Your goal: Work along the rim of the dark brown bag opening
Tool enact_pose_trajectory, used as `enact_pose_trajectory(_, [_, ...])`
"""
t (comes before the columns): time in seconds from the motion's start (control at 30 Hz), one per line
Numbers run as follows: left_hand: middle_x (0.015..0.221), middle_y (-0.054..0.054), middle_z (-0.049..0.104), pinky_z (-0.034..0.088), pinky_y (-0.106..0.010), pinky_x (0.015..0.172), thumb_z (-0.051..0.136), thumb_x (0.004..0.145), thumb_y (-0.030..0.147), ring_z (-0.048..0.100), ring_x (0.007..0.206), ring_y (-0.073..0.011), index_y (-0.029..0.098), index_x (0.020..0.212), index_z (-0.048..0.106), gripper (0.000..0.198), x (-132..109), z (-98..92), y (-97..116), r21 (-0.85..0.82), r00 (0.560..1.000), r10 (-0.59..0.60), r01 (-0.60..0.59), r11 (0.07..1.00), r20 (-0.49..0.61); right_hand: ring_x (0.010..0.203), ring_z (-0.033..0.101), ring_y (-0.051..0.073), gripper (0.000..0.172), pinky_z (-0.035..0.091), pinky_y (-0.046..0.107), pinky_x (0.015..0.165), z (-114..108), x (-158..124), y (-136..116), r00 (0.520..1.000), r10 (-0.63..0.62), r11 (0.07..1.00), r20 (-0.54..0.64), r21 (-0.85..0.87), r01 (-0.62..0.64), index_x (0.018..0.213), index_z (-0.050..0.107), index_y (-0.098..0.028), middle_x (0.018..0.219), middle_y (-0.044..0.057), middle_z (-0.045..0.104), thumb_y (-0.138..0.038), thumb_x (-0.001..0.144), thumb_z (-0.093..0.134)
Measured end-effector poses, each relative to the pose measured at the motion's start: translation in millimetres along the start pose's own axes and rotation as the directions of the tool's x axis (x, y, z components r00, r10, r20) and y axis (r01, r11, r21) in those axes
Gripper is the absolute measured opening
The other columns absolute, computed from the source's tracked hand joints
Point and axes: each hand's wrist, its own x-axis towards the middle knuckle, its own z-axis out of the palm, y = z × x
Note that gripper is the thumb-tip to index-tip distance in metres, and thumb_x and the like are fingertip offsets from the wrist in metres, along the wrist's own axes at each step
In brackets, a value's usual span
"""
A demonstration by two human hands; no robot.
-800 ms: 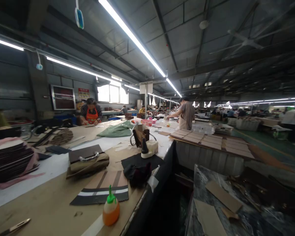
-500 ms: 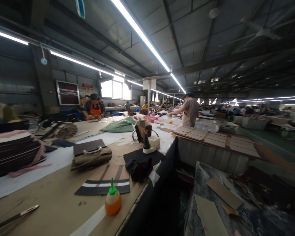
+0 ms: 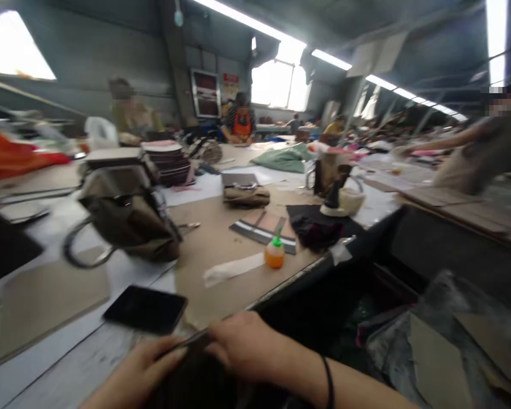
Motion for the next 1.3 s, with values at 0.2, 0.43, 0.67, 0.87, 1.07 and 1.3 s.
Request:
enact_pose_trajectory(0.2, [0.079, -0.005, 0.064, 0.044, -0.029, 0.066, 0.05, 0.072, 0.044, 0.056, 0.074, -0.0243, 0.01, 0.084, 0.062, 0.038, -12.2, -5.2, -18.8, -0.214, 0.996, -0.074, 0.082, 0.974, 0.044, 0.07, 0.056, 0.018, 0.017, 0.032, 0.025, 0.057, -3.5, 21.7, 0.8, 0.996, 0.089, 0.992, 0.028, -0.096, -0.086, 0.081, 0.055, -0.019, 0.072, 0.004, 0.062, -0.03, 0.085, 0.044])
enact_pose_trajectory(0.43, [0.074, -0.004, 0.062, 0.043, -0.026, 0.063, 0.052, 0.072, 0.045, 0.055, 0.069, -0.0213, 0.011, 0.081, 0.063, 0.037, -7.3, -9.2, -27.6, -0.277, 0.995, -0.075, 0.091, 0.957, 0.069, 0.066, 0.055, 0.017, 0.018, 0.026, 0.027, 0.054, -1.2, 31.8, -3.1, 0.99, 0.138, 0.976, 0.032, -0.174, -0.131, 0.081, 0.055, -0.02, 0.07, 0.003, 0.06, -0.031, 0.086, 0.042])
enact_pose_trajectory(0.67, [0.07, -0.003, 0.062, 0.043, -0.027, 0.063, 0.051, 0.069, 0.045, 0.055, 0.069, -0.0218, 0.012, 0.076, 0.063, 0.036, -3.1, -11.3, -35.2, -0.234, 0.996, -0.087, 0.089, 0.968, 0.018, 0.066, 0.055, 0.016, 0.017, 0.026, 0.027, 0.053, 2.5, 37.7, -1.4, 0.998, 0.024, 0.982, 0.055, -0.189, -0.013, 0.082, 0.054, -0.02, 0.072, 0.002, 0.061, -0.029, 0.086, 0.04])
enact_pose_trajectory(0.87, [0.075, -0.004, 0.064, 0.043, -0.028, 0.065, 0.047, 0.072, 0.037, 0.056, 0.072, -0.0228, 0.013, 0.075, 0.063, 0.03, -5.8, -10.5, -42.5, -0.235, 0.999, -0.039, 0.036, 0.971, -0.008, 0.073, 0.054, 0.015, 0.012, 0.031, 0.025, 0.06, 1.9, 35.7, -4.8, 0.953, -0.275, 0.95, 0.127, -0.117, 0.289, 0.083, 0.053, -0.019, 0.077, 0.001, 0.061, -0.026, 0.084, 0.044])
enact_pose_trajectory(1.07, [0.071, -0.003, 0.062, 0.042, -0.027, 0.063, 0.048, 0.07, 0.04, 0.053, 0.067, -0.0208, 0.013, 0.073, 0.062, 0.03, -7.9, -11.2, -38.2, -0.251, 0.998, -0.061, 0.054, 0.967, -0.021, 0.064, 0.054, 0.014, 0.019, 0.026, 0.027, 0.053, 2.0, 39.3, -4.7, 0.998, -0.023, 0.976, 0.056, -0.215, 0.035, 0.077, 0.054, -0.02, 0.071, 0.001, 0.061, -0.029, 0.086, 0.04])
enact_pose_trajectory(1.3, [0.063, -0.001, 0.056, 0.039, -0.025, 0.057, 0.05, 0.068, 0.043, 0.048, 0.061, -0.0178, 0.014, 0.067, 0.059, 0.031, -8.5, -11.1, -32.1, -0.275, 0.995, -0.097, 0.093, 0.957, -0.001, 0.066, 0.056, 0.016, 0.019, 0.024, 0.028, 0.052, 0.6, 43.2, -8.9, 0.994, 0.107, 0.964, 0.038, -0.249, -0.095, 0.077, 0.055, -0.02, 0.07, 0.001, 0.061, -0.031, 0.085, 0.041])
